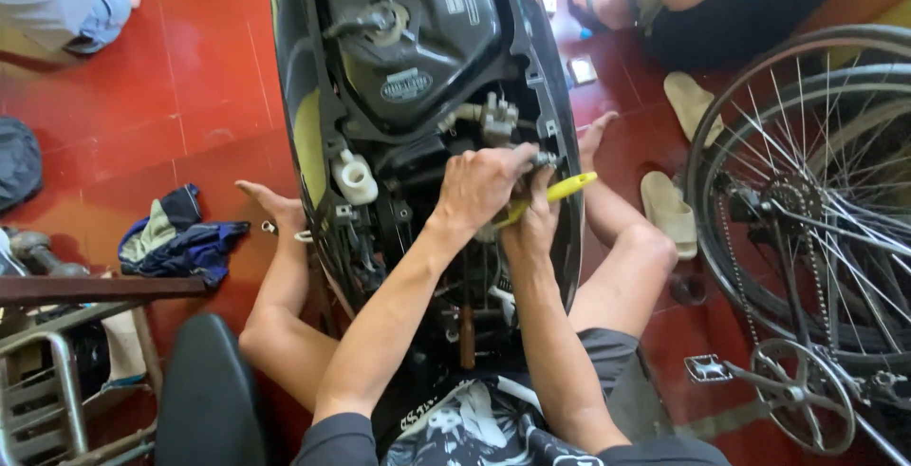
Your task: Cleaning and scrubbing internal components of a motorcycle engine using a brush and small tools to remove dirt.
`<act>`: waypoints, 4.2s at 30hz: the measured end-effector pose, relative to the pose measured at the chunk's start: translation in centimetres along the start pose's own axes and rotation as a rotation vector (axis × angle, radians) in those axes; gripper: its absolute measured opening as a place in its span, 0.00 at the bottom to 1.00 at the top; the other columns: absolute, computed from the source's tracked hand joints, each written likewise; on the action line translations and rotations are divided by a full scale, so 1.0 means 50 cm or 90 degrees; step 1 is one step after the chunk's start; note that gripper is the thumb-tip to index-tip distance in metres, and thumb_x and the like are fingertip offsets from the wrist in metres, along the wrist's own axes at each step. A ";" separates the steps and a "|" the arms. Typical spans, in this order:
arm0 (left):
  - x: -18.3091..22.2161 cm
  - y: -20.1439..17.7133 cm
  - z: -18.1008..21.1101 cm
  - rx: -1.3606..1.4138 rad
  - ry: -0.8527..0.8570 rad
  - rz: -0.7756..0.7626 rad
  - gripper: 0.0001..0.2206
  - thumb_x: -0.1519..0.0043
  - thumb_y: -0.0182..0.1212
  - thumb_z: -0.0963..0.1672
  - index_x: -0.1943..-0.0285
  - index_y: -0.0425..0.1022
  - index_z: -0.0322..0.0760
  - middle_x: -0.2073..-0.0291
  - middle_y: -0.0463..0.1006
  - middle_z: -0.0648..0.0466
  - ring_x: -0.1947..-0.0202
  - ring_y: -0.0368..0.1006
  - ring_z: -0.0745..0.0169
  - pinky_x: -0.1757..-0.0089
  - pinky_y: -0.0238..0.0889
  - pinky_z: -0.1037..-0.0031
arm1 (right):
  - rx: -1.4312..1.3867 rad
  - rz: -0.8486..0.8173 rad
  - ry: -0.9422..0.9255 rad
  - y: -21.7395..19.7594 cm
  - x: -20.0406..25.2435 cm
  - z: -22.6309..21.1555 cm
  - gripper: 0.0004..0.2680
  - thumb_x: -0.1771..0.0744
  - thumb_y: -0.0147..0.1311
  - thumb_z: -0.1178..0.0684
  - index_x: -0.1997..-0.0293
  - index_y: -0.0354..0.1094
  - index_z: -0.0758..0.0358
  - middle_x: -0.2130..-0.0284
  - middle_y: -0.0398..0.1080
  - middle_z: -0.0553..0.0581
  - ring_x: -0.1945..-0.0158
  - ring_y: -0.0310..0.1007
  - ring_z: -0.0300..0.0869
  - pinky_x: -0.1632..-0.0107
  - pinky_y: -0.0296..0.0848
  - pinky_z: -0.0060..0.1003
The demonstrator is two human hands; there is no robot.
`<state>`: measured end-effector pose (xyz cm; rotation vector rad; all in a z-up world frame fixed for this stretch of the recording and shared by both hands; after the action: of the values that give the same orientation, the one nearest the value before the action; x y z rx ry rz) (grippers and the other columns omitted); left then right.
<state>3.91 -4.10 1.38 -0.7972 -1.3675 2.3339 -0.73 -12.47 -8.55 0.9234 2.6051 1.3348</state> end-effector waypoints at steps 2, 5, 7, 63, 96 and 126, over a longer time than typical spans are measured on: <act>-0.011 0.004 -0.008 -0.042 0.015 0.011 0.08 0.32 0.49 0.51 0.49 0.73 0.65 0.73 0.79 0.61 0.75 0.80 0.44 0.68 0.76 0.51 | 0.002 0.009 -0.035 0.022 -0.003 -0.003 0.07 0.30 0.55 0.45 0.58 0.70 0.54 0.79 0.69 0.49 0.78 0.70 0.37 0.74 0.75 0.29; -0.020 0.031 -0.028 -0.033 -0.026 -0.015 0.08 0.31 0.46 0.51 0.48 0.70 0.67 0.72 0.80 0.64 0.73 0.81 0.44 0.66 0.77 0.51 | 0.005 0.010 -0.046 0.065 0.016 -0.027 0.07 0.30 0.55 0.46 0.60 0.68 0.55 0.77 0.69 0.49 0.77 0.70 0.36 0.72 0.75 0.30; -0.024 -0.011 -0.015 -0.020 -0.017 -0.027 0.08 0.31 0.45 0.50 0.50 0.71 0.63 0.75 0.80 0.62 0.74 0.81 0.44 0.66 0.77 0.50 | 0.037 0.002 -0.051 -0.008 -0.041 0.028 0.08 0.29 0.54 0.44 0.60 0.67 0.56 0.81 0.66 0.50 0.80 0.67 0.38 0.75 0.73 0.30; -0.011 0.049 -0.066 -0.108 0.053 0.067 0.17 0.37 0.49 0.42 0.44 0.75 0.60 0.79 0.77 0.58 0.79 0.78 0.47 0.74 0.74 0.52 | 0.212 0.150 -0.205 0.070 -0.025 -0.026 0.19 0.30 0.55 0.47 0.84 0.63 0.60 0.95 0.58 0.56 0.97 0.57 0.41 0.91 0.57 0.31; -0.011 0.014 -0.043 0.010 0.009 0.059 0.14 0.34 0.55 0.51 0.39 0.73 0.68 0.77 0.79 0.54 0.76 0.79 0.40 0.69 0.76 0.49 | 0.103 -0.002 0.043 0.053 -0.006 -0.020 0.19 0.30 0.50 0.33 0.70 0.64 0.59 0.87 0.57 0.46 0.86 0.58 0.32 0.85 0.58 0.23; 0.016 -0.045 -0.075 -0.041 -0.172 0.119 0.22 0.35 0.58 0.50 0.30 0.70 0.49 0.69 0.84 0.49 0.73 0.79 0.32 0.66 0.74 0.44 | 0.071 0.030 0.006 0.091 0.016 -0.037 0.18 0.29 0.49 0.39 0.78 0.54 0.52 0.88 0.49 0.43 0.89 0.50 0.32 0.89 0.52 0.26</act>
<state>5.55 0.04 1.65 -0.6722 -1.5430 2.6318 0.18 -11.35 -3.81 1.0025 2.7056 1.2178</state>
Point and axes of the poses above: each hand's wrist, its own x-axis away from the middle knuckle, its own y-axis out of the palm, z = x × y, the point moved 5 cm from there along -x, towards the middle knuckle
